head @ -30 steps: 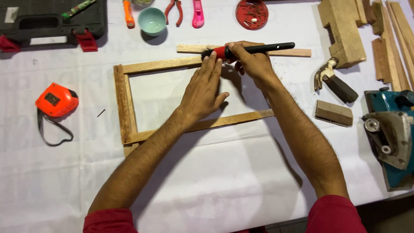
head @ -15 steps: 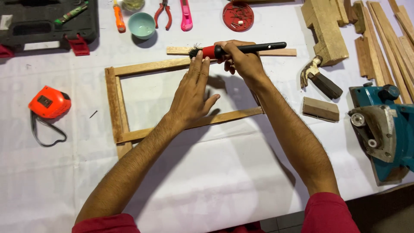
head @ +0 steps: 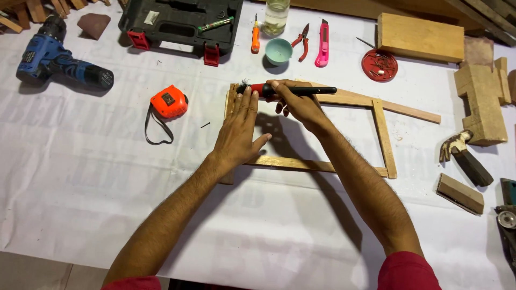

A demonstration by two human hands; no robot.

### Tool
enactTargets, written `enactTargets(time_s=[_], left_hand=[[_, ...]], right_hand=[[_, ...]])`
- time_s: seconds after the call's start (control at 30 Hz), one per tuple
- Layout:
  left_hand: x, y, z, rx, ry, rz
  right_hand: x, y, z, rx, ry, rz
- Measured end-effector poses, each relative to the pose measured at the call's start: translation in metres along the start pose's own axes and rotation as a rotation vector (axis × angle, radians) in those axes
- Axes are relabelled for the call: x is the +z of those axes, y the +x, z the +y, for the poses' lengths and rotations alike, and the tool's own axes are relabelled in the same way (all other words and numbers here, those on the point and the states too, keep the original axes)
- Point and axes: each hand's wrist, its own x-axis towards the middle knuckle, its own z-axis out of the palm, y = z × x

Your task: Measure, plane, sand, and assemble small wooden frame pieces.

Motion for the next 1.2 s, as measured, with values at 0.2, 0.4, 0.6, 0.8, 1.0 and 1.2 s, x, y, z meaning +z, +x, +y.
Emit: enactTargets(time_s=[0.2, 0.4, 0.6, 0.8, 1.0, 1.2], left_hand=[[0.021, 0.034, 0.024, 0.010, -0.044, -0.104], [0.060, 0.067, 0.064, 0.110, -0.072, -0.182], [0.093, 0.092, 0.106, 0.229, -0.082, -0.185], [0.117, 0.106, 0.132, 0.260, -0.064, -0.192], [0.107, 0.102, 0.144, 0.300, -0.038, -0.125], [0.073, 0.083, 0.156, 0.358, -0.045, 0.031]], right_hand=[[-0.029, -0.010, 0.011, 0.068, -0.013, 0.076], [-0.087, -0.041, 0.033, 0.149, -0.005, 0.200], [-0.137, -0.077, 0.043, 0.182, 0.005, 0.335], [-0.163, -0.100, 0.045, 0.222, 0.063, 0.388], [-0.173, -0.119, 0.032, 0.142, 0.012, 0.379], [-0.170, -0.152, 0.018, 0.055, 0.145, 0.245]])
